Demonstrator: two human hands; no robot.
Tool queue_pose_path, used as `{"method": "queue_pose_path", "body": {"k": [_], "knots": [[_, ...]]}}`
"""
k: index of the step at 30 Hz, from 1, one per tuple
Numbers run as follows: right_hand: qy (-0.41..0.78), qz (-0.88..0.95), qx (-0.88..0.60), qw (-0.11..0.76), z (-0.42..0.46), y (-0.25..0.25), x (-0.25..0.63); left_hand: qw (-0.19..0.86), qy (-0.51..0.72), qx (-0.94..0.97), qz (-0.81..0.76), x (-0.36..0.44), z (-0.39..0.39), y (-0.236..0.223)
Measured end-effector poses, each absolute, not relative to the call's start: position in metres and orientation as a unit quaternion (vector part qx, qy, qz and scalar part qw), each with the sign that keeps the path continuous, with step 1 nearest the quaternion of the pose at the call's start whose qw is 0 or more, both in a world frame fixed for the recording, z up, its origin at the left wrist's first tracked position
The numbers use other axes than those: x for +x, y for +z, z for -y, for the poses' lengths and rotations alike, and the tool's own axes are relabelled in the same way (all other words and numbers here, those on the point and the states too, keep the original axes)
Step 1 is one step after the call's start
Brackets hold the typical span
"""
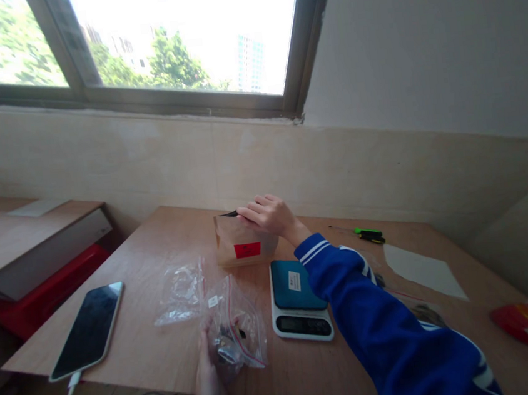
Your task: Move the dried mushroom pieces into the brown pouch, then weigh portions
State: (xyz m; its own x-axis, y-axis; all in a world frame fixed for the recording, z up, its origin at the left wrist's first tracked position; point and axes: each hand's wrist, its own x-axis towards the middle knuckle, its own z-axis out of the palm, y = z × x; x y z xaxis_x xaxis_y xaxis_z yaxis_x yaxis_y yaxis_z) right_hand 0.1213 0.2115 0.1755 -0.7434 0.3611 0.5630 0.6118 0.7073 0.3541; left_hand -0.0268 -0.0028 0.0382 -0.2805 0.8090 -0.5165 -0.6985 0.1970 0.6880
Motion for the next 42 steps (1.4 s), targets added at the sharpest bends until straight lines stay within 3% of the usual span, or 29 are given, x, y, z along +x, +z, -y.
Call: {"method": "queue_pose_path", "body": {"k": [10, 18, 21, 27, 33, 38, 42], "knots": [[-0.169, 0.871, -0.445, 0.121, -0.186, 0.214, 0.089, 0.598, 0.635, 0.062, -0.485, -0.028, 0.004, 0.037], [0.095, 0.859, -0.500, 0.056, -0.195, 0.210, 0.084, 0.606, 0.625, 0.063, -0.489, -0.032, 0.002, 0.030], [0.122, 0.856, -0.501, 0.041, -0.204, 0.202, 0.089, 0.609, 0.625, 0.059, -0.485, -0.033, 0.002, 0.030], [0.136, 0.853, -0.497, 0.084, -0.187, 0.217, 0.093, 0.604, 0.629, 0.061, -0.485, -0.028, 0.003, 0.033], [0.163, 0.843, -0.376, 0.347, -0.122, 0.227, 0.114, 0.582, 0.657, 0.108, -0.467, -0.027, -0.006, 0.046], [0.301, 0.869, -0.316, 0.232, -0.075, 0.181, 0.119, 0.508, 0.688, 0.183, -0.485, -0.031, -0.017, 0.057], [0.314, 0.850, -0.318, 0.278, -0.062, 0.132, 0.109, 0.474, 0.653, 0.295, -0.512, -0.033, -0.018, 0.059]]}}
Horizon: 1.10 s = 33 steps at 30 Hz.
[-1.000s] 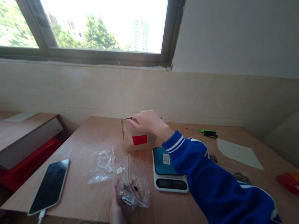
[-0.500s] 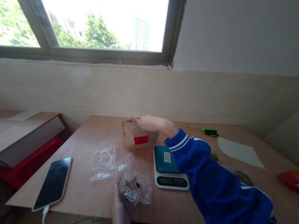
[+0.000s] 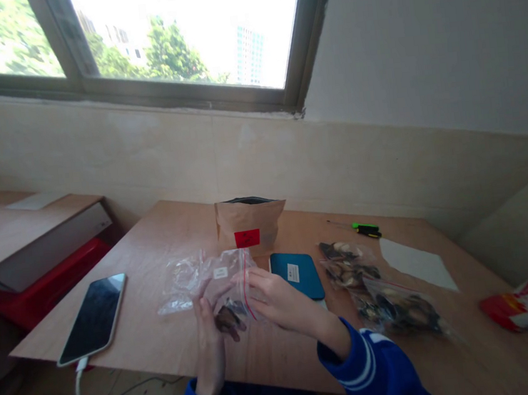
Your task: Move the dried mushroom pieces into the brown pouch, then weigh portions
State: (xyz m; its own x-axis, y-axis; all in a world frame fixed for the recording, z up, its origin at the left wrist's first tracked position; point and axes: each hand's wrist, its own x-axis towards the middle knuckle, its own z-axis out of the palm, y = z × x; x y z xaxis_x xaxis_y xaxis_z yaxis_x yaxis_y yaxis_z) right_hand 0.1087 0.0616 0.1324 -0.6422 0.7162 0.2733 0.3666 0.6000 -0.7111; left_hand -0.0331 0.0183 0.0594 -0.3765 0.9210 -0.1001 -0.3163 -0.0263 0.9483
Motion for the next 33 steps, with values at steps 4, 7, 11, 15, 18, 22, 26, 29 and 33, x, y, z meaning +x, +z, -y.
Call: {"method": "queue_pose_path", "body": {"k": [4, 7, 11, 15, 18, 22, 26, 29, 33], "knots": [[0.376, 0.794, -0.345, 0.332, -0.057, 0.098, 0.102, 0.466, 0.583, 0.365, -0.556, -0.034, -0.024, 0.061], [0.461, 0.719, -0.364, 0.371, -0.053, 0.081, 0.094, 0.460, 0.531, 0.412, -0.580, -0.037, -0.034, 0.067], [0.670, 0.512, -0.340, 0.416, -0.045, 0.064, 0.079, 0.527, 0.422, 0.457, -0.579, -0.047, -0.049, 0.083], [0.806, 0.321, -0.255, 0.427, -0.040, 0.057, 0.074, 0.536, 0.326, 0.496, -0.600, -0.052, -0.053, 0.104], [0.838, 0.234, -0.238, 0.432, -0.041, 0.057, 0.077, 0.504, 0.301, 0.527, -0.614, -0.051, -0.052, 0.115], [0.853, 0.184, -0.226, 0.432, -0.043, 0.060, 0.076, 0.466, 0.304, 0.566, -0.608, -0.049, -0.053, 0.118], [0.859, 0.180, -0.214, 0.429, -0.045, 0.063, 0.070, 0.456, 0.313, 0.578, -0.599, -0.048, -0.057, 0.112], [0.851, 0.154, -0.239, 0.442, -0.048, 0.062, 0.067, 0.432, 0.333, 0.580, -0.605, -0.049, -0.063, 0.105], [0.840, 0.148, -0.259, 0.454, -0.052, 0.063, 0.064, 0.397, 0.363, 0.580, -0.611, -0.052, -0.067, 0.102]]}}
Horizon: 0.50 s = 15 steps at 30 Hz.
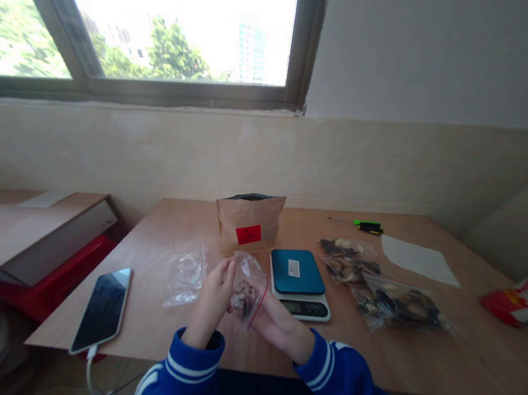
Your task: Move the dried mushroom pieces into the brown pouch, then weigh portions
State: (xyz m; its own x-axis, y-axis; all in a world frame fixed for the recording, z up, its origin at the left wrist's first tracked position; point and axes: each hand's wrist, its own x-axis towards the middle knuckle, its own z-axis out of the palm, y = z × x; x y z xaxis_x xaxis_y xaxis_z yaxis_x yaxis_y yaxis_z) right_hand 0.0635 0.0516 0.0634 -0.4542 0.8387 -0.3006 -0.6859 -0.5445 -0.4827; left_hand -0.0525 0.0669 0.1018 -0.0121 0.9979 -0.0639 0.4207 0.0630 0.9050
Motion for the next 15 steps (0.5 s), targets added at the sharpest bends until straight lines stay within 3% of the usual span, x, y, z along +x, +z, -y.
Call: {"method": "queue_pose_path", "body": {"k": [15], "knots": [[0.847, 0.052, -0.305, 0.432, -0.070, 0.057, 0.063, 0.220, 0.464, 0.611, -0.603, -0.046, -0.069, 0.085]]}}
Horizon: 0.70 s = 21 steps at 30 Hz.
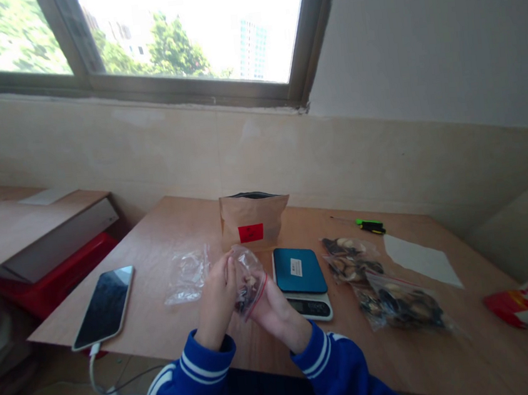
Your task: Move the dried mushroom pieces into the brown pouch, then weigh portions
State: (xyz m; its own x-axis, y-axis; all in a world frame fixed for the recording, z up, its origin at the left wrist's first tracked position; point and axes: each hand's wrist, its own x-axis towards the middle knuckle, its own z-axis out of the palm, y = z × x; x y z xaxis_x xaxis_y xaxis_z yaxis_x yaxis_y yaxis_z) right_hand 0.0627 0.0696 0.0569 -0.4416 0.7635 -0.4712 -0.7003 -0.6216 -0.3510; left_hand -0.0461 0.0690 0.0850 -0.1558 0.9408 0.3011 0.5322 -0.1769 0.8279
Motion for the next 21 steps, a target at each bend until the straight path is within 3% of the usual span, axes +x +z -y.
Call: {"method": "queue_pose_path", "body": {"k": [6, 14, 21], "knots": [[0.794, 0.007, -0.345, 0.500, -0.075, 0.061, 0.065, 0.232, 0.487, 0.585, -0.606, -0.050, -0.067, 0.086], [0.751, 0.092, -0.328, 0.565, -0.086, 0.078, 0.067, 0.311, 0.501, 0.525, -0.614, -0.064, -0.059, 0.086], [0.760, 0.150, -0.336, 0.535, -0.087, 0.087, 0.077, 0.281, 0.493, 0.517, -0.642, -0.108, -0.061, 0.088]]}}
